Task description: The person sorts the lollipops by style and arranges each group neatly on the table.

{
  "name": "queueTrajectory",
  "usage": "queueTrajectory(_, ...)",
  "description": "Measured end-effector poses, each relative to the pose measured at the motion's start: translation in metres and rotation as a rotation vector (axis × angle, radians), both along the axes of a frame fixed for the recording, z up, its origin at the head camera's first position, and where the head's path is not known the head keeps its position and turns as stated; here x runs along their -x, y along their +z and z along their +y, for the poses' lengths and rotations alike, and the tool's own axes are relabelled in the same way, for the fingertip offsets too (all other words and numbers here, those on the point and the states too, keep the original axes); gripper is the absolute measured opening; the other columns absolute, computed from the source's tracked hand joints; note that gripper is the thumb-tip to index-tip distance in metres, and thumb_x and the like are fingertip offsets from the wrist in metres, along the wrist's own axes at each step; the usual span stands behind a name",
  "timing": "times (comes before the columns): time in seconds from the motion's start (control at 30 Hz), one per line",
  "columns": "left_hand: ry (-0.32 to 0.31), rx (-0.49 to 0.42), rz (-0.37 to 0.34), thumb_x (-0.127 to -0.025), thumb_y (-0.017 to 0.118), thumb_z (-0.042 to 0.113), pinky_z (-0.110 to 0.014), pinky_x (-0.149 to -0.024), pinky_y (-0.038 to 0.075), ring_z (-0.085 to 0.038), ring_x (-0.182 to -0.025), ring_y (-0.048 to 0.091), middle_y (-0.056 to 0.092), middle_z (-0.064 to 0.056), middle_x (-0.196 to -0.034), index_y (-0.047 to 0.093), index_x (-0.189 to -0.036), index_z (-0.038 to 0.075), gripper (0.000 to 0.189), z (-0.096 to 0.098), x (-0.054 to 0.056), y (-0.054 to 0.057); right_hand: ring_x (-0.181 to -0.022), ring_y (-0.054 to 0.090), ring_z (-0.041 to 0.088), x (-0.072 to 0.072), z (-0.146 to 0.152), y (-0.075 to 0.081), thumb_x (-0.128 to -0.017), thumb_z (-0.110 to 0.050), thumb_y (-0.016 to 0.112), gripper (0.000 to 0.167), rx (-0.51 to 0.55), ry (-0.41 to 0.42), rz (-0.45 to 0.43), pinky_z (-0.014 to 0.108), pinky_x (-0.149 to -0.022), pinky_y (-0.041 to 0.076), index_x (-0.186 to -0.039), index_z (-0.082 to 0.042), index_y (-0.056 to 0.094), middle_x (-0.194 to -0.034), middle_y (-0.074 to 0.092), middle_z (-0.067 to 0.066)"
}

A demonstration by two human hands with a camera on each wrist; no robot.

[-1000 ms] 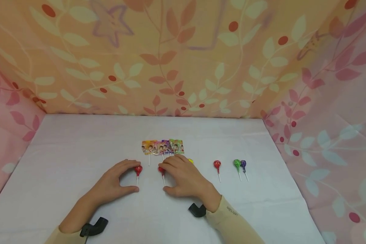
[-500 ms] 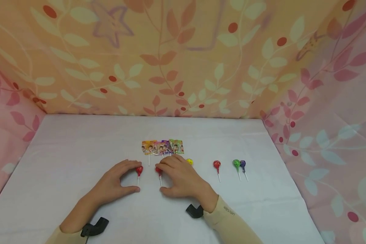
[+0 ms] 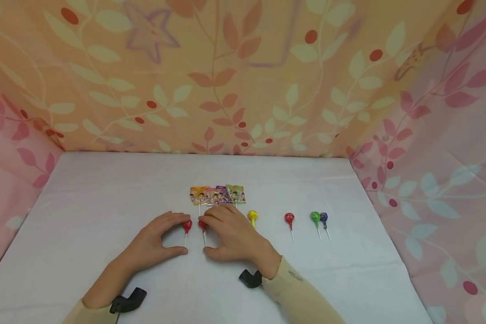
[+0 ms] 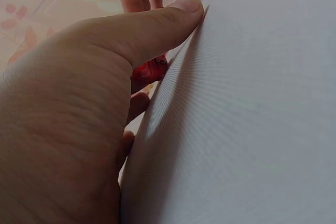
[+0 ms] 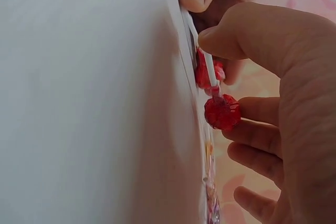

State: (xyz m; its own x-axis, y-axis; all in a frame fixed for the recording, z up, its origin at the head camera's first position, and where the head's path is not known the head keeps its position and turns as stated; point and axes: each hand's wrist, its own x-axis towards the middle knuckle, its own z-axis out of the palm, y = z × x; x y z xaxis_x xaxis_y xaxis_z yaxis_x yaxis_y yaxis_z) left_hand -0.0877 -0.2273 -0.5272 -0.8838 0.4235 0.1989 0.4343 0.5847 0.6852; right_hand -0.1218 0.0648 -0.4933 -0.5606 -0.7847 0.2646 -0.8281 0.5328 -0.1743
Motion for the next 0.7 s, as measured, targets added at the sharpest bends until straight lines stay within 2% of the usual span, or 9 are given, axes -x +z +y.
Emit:
queueTrajectory(0.1, -0.004, -0.003, 0.012, -0.076, 0.102, 0.044, -0.057, -0.125, 0.038, -0.032, -0.150, 0.050, 0.063, 0.008, -0.153, 0.066, -0.151, 0.027, 0.085, -0.001, 0.000, -0.002, -0.136, 0.053, 0.015, 0.000, -0.005, 0.001, -0.088, -0.054, 0.079, 0.067, -0.012, -0.005, -0.003, 0.040, -0.127, 0.034, -0.143, -0.017, 0.068, -0.139, 0.064, -0.004)
queueTrajectory(0.27, -0.017, -0.011, 0.027, -0.076, 0.102, 0.042, -0.031, -0.131, 0.027, -0.030, -0.149, 0.051, 0.063, 0.007, -0.153, 0.066, -0.151, 0.027, 0.085, 0.000, 0.001, -0.003, -0.138, 0.053, 0.015, 0.000, -0.011, 0.000, -0.088, -0.056, 0.079, 0.069, -0.019, -0.004, -0.009, 0.044, -0.128, 0.034, -0.143, -0.016, 0.068, -0.140, 0.064, -0.004)
queueTrajectory(0.37, -0.022, -0.014, 0.034, -0.075, 0.103, 0.040, -0.022, -0.129, 0.022, -0.030, -0.149, 0.052, 0.064, 0.006, -0.153, 0.066, -0.151, 0.027, 0.085, 0.000, 0.002, -0.004, -0.138, 0.054, 0.016, 0.001, -0.013, 0.000, -0.088, -0.056, 0.078, 0.069, -0.020, -0.001, -0.009, 0.046, -0.128, 0.035, -0.143, -0.015, 0.068, -0.140, 0.065, -0.003)
queueTrajectory(0.7, -0.027, -0.016, 0.079, -0.074, 0.104, 0.036, -0.019, -0.129, 0.019, -0.032, -0.147, 0.054, 0.064, 0.004, -0.152, 0.066, -0.151, 0.023, 0.086, 0.000, 0.002, -0.005, -0.137, 0.054, 0.015, 0.000, -0.017, -0.001, -0.088, -0.059, 0.079, 0.071, -0.043, -0.007, 0.020, 0.047, -0.128, 0.035, -0.143, -0.015, 0.068, -0.139, 0.065, -0.003)
